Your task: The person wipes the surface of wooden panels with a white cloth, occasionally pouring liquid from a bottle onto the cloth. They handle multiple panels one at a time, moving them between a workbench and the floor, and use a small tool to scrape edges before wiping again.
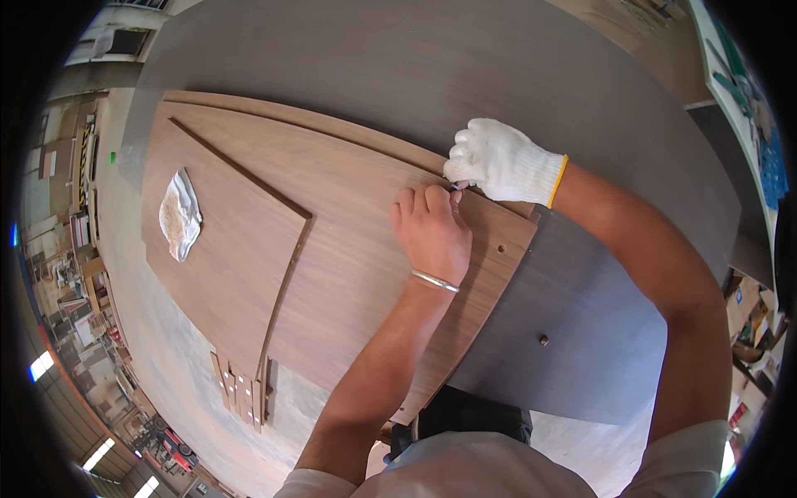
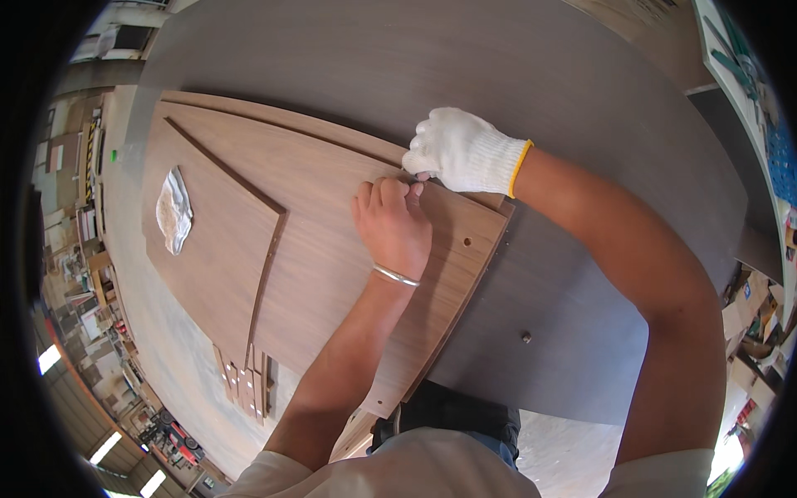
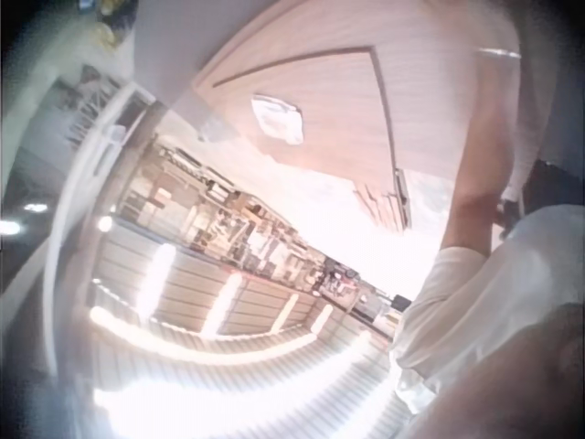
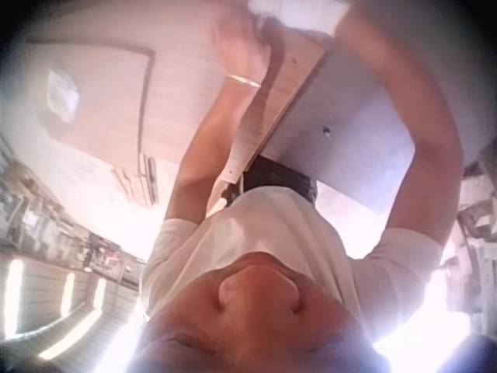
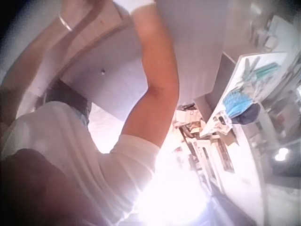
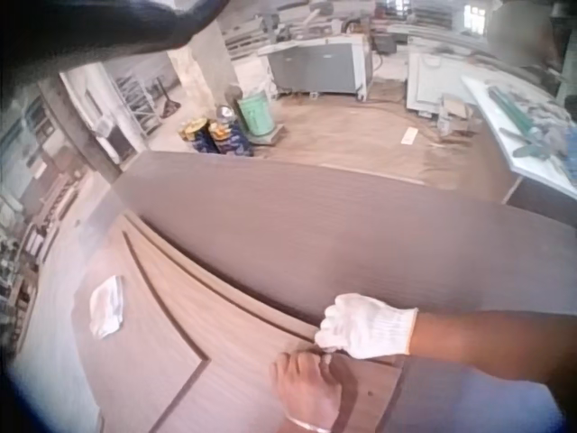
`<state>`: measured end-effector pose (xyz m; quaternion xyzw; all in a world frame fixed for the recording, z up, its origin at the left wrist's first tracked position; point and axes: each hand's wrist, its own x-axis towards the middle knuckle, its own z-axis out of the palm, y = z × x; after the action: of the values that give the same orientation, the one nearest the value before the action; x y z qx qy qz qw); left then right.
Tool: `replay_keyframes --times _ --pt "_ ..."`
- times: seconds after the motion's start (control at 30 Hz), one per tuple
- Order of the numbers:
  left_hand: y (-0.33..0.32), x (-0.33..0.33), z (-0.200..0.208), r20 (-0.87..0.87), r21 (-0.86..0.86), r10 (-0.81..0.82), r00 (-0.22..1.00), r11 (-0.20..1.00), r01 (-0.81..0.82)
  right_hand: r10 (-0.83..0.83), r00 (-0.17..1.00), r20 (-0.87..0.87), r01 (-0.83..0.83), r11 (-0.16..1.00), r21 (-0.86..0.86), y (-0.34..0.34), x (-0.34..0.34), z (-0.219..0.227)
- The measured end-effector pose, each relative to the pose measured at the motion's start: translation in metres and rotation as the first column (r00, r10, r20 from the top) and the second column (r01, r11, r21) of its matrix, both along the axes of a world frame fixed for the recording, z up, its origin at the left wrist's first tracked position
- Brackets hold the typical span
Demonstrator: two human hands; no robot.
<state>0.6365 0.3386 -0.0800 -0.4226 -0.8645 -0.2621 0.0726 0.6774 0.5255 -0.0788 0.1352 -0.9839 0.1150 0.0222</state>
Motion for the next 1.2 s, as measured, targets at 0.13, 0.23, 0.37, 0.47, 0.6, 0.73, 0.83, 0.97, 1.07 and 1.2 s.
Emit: replay_keyframes --times 0.13,0.23,0.37,0.47,0.6,0.73,0.83,0.97,1.07,1.2 --pt "0.003 0.032 0.0 -0.008 0.002 -0.052 0.999 0.999 0.052 -0.028 0.999 0.022 0.029 1.0 -0.011 0.003 0.038 0.002" --pt "0.005 0.053 -0.002 -0.016 0.011 -0.085 0.996 0.996 0.085 -0.044 0.995 0.087 0.044 0.999 -0.001 0.005 0.063 0.005" --pt "0.007 0.079 0.0 0.001 0.007 -0.148 0.989 0.989 0.148 -0.085 0.994 0.073 0.087 0.996 -0.025 0.006 0.1 0.009" --pt "0.007 0.096 0.003 0.012 -0.011 -0.267 0.964 0.964 0.267 -0.097 0.985 0.142 0.092 0.995 0.039 0.007 0.131 0.01" --pt "-0.007 0.108 0.007 0.113 0.061 -0.46 0.881 0.888 0.456 -0.238 0.94 0.246 0.269 0.958 -0.103 -0.008 0.211 0.001" --pt "-0.026 0.05 0.018 0.069 -0.055 -0.278 0.958 0.958 0.282 -0.664 0.609 0.435 0.787 0.433 -0.441 -0.046 0.271 0.0" --pt "-0.028 0.001 0.008 -0.051 -0.201 -0.137 0.989 0.972 0.124 -0.664 0.293 0.688 0.827 -0.184 -0.53 -0.085 0.3 -0.007" --pt "-0.018 0.021 0.015 0.015 -0.292 -0.358 0.934 0.891 0.347 -0.555 0.156 0.817 0.701 -0.521 -0.488 -0.111 0.3 -0.011" --pt "-0.013 0.058 0.017 0.133 -0.291 -0.507 0.852 0.801 0.523 -0.511 0.176 0.841 0.579 -0.638 -0.509 -0.115 0.288 -0.011" --pt "-0.04 0.081 0.022 0.192 -0.37 -0.645 0.74 0.65 0.663 -0.54 0.263 0.8 0.584 -0.571 -0.578 -0.113 0.262 -0.003"
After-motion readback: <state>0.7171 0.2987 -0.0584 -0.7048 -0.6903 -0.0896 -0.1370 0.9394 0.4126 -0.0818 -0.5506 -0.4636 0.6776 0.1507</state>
